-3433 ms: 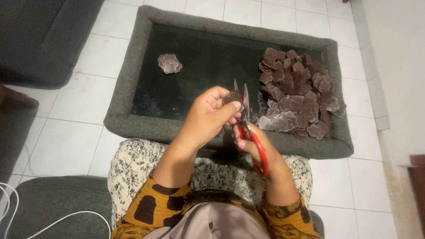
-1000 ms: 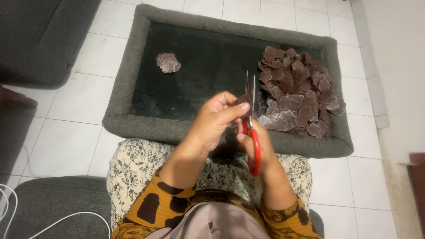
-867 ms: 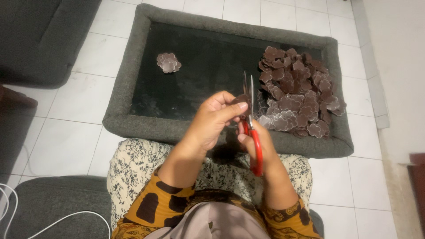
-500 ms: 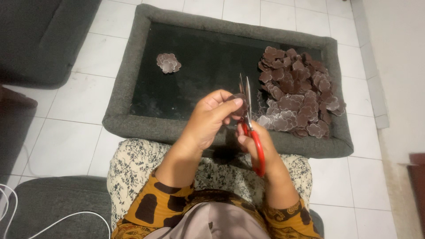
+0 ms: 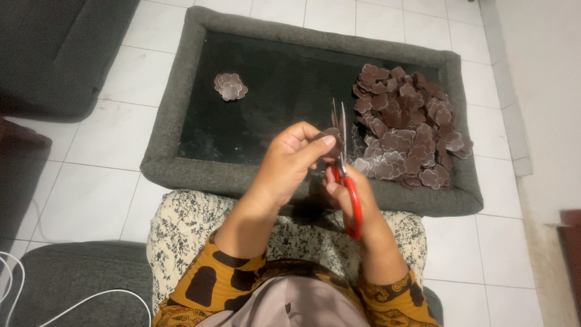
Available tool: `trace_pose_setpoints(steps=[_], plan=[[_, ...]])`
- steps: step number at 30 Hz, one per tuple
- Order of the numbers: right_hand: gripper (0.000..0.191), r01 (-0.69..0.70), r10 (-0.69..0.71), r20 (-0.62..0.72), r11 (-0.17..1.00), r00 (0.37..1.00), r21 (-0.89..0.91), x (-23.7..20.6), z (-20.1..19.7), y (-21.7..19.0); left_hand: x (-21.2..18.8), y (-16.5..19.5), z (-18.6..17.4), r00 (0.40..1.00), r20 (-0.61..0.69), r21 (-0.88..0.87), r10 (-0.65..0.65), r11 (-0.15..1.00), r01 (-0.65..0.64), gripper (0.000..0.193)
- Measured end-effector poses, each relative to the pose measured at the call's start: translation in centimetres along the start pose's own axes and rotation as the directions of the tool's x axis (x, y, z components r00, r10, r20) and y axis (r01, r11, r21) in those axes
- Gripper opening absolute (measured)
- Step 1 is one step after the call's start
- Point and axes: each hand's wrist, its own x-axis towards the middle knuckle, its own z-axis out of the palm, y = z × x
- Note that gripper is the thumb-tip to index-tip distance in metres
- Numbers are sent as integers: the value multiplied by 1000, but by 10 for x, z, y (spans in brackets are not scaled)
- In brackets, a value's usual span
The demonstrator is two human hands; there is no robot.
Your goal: The person sits on the floor and uses red-handled scissors to trim the edges of small brown flower-shaped fabric pieces. They pick up each piece from a pile on a dark cushion, trim it, and place the finished piece into a separate small pile on the left.
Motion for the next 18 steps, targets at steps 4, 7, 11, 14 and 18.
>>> trace_pose_setpoints(steps=[4,7,11,14,18], plan=[[16,-59,59,-38,998,998,6,-2,-4,3,2,5,-1,1000,-28,-2,-5,1000,5,9],[18,-87,87,-2,996,996,-12,-2,-7,3,2,10,-4,998,-55,-23,-4,1000,2,9],[26,-103,107,64,992,992,-73,0,-5,-3,1,13,-7,998,-64,-3,28,1000,-28,9],[32,-146,150,79,987,985,-62,0,0,-9,2,12,-9,997,-76,13,30,1000,-29,9],[33,-139,143,96,989,985,-42,1,4,-14,3,10,-12,993,-105,65,50,997,-44,8]])
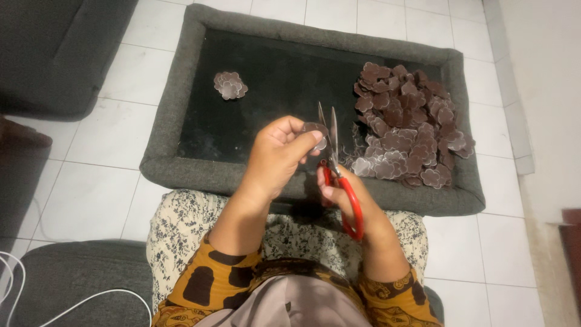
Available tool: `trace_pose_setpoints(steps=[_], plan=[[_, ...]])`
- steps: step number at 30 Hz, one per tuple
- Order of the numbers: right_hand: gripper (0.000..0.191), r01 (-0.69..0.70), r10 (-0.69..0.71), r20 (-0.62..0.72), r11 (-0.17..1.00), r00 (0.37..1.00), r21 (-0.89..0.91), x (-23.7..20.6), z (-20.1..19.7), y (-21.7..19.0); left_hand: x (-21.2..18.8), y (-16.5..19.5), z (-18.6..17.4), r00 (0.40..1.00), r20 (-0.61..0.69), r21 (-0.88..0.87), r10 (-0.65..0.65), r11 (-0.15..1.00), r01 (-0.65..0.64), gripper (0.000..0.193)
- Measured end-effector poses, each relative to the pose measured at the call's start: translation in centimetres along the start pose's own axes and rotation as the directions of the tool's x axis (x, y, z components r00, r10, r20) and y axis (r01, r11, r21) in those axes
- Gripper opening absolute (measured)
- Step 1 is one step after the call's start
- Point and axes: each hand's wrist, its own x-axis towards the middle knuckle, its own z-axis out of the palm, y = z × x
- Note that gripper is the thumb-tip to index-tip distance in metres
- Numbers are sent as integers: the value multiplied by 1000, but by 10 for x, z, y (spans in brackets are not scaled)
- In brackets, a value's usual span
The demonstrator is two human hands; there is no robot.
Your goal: The person sits on the floor and uses red-handled scissors to trim the edges of small brown flower-shaped fabric pieces. They pick up each piece from a pile on a dark cushion, trim it, and place the finished piece into a separate small pile on the left.
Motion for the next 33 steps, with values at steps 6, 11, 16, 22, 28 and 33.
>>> trace_pose_setpoints(steps=[6,11,16,22,28,33], plan=[[28,-11,12,-16,999,1000,39,1,-1,3,-1,0,1,999,-36,35,-31,999,32,8],[23,6,-6,-5,1000,1000,10,2,-4,7,-1,1,2,1000,-16,20,-14,1000,15,8],[23,-13,16,-26,996,1000,89,2,0,8,-2,2,3,1000,-6,14,-11,1000,11,8],[26,15,-14,-17,997,1000,78,0,3,4,-2,1,4,1000,-11,29,-14,999,14,8],[22,15,-14,-12,997,1000,75,0,0,6,-3,0,3,1000,-8,24,-12,1000,13,8],[17,-19,21,-8,984,1000,175,0,-2,12,-3,0,3,1000,-8,-7,-8,1000,8,7]])
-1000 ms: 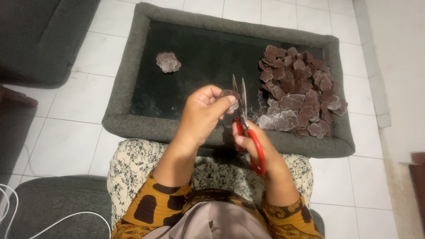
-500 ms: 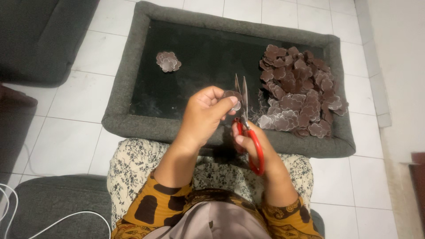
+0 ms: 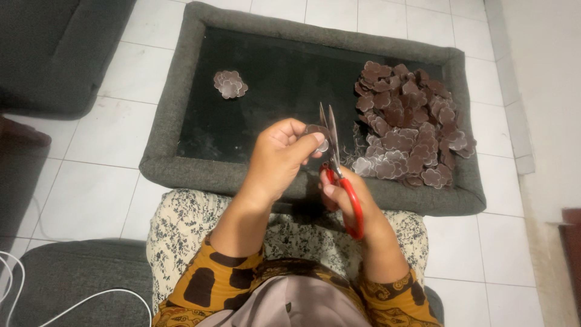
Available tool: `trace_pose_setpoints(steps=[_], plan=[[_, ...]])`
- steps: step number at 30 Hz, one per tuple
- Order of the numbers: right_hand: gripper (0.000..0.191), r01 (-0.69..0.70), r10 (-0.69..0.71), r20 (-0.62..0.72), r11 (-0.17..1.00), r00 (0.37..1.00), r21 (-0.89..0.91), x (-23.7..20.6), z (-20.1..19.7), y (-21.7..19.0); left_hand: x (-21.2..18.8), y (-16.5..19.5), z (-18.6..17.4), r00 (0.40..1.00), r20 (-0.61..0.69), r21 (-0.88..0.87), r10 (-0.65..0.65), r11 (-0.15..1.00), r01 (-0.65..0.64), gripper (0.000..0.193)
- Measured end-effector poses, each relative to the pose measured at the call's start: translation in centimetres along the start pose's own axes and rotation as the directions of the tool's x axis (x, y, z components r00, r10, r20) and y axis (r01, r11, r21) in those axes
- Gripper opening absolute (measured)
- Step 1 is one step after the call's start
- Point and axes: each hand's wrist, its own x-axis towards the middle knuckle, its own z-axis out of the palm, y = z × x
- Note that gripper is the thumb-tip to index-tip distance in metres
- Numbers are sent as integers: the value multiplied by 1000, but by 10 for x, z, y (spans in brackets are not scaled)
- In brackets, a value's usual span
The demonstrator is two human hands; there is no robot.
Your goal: The person sits on the floor and uses red-handled scissors to trim the edges of small brown flower-shaped fabric pieces. They pick up each piece from a pile on a dark cushion, trim it, and place the finished piece into a separate small pile on the left.
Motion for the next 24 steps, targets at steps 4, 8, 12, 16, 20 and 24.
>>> trace_pose_setpoints(steps=[4,8,12,16,20,24], plan=[[17,5,-5,12,998,1000,-59,0,-7,2,0,3,-2,1000,-2,-16,-25,1000,25,6],[18,-2,-1,-22,993,1000,-115,2,-10,6,1,5,-2,999,-5,-22,-38,999,37,6],[19,38,-39,-7,995,999,-96,1,-8,6,-1,5,-2,1000,16,-10,-14,1000,14,8],[26,7,-11,-27,989,1000,-144,3,-3,3,1,4,-5,999,29,-8,-24,1000,25,9],[31,-1,1,-2,984,1000,-176,2,2,0,1,2,-8,999,14,64,32,997,-33,16],[33,-7,8,5,984,1000,-177,2,3,0,2,5,-6,998,31,-44,63,997,-62,23]])
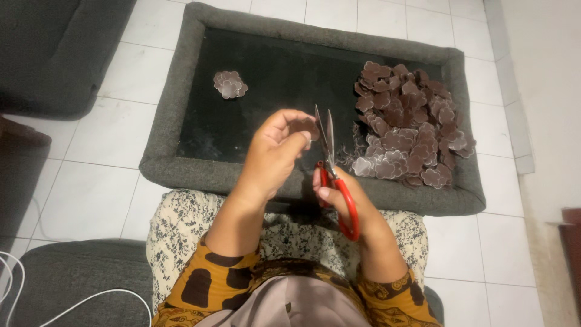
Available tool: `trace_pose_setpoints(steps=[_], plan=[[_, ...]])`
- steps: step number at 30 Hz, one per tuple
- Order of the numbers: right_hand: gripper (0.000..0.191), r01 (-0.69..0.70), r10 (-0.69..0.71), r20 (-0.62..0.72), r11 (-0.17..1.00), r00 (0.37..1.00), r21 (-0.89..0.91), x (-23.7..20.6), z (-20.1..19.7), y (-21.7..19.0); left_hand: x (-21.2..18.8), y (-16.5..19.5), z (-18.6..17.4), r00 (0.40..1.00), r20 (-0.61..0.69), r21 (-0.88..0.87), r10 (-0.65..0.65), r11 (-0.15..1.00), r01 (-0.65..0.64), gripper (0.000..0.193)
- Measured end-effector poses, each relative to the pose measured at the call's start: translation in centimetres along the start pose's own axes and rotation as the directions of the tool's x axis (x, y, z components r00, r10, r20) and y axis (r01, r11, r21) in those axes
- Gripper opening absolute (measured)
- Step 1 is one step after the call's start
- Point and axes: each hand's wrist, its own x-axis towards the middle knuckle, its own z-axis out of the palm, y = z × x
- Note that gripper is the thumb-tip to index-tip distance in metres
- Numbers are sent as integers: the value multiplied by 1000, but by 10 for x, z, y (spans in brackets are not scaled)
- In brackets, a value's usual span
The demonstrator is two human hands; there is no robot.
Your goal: The person sits on the floor and uses red-handled scissors to trim the edges of small brown flower-shaped fabric pieces. They pick up each piece from a pile on a dark cushion, trim it, and place the finished piece into a separate small pile on the left.
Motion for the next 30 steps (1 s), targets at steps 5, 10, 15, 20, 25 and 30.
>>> trace_pose_setpoints(steps=[5,10,15,20,25,30], plan=[[34,19,-18,23,999,1000,-48,2,-1,1,-3,3,2,999,-41,68,0,998,3,28],[35,30,-29,6,999,1000,-17,-1,0,0,1,0,-1,998,-46,-41,34,999,-36,26],[38,45,-42,53,998,998,-50,0,3,-4,-2,1,-3,998,-57,-37,3,999,-5,21],[41,36,-34,48,999,998,-40,-2,5,-8,-7,8,-2,998,-67,-1,-15,1000,15,21],[41,40,-39,39,999,998,-30,-2,6,-8,-9,9,3,996,-80,31,43,999,-41,18],[40,24,-25,-14,998,1000,-57,0,7,-7,-10,6,7,993,-98,8,69,998,-69,18]])
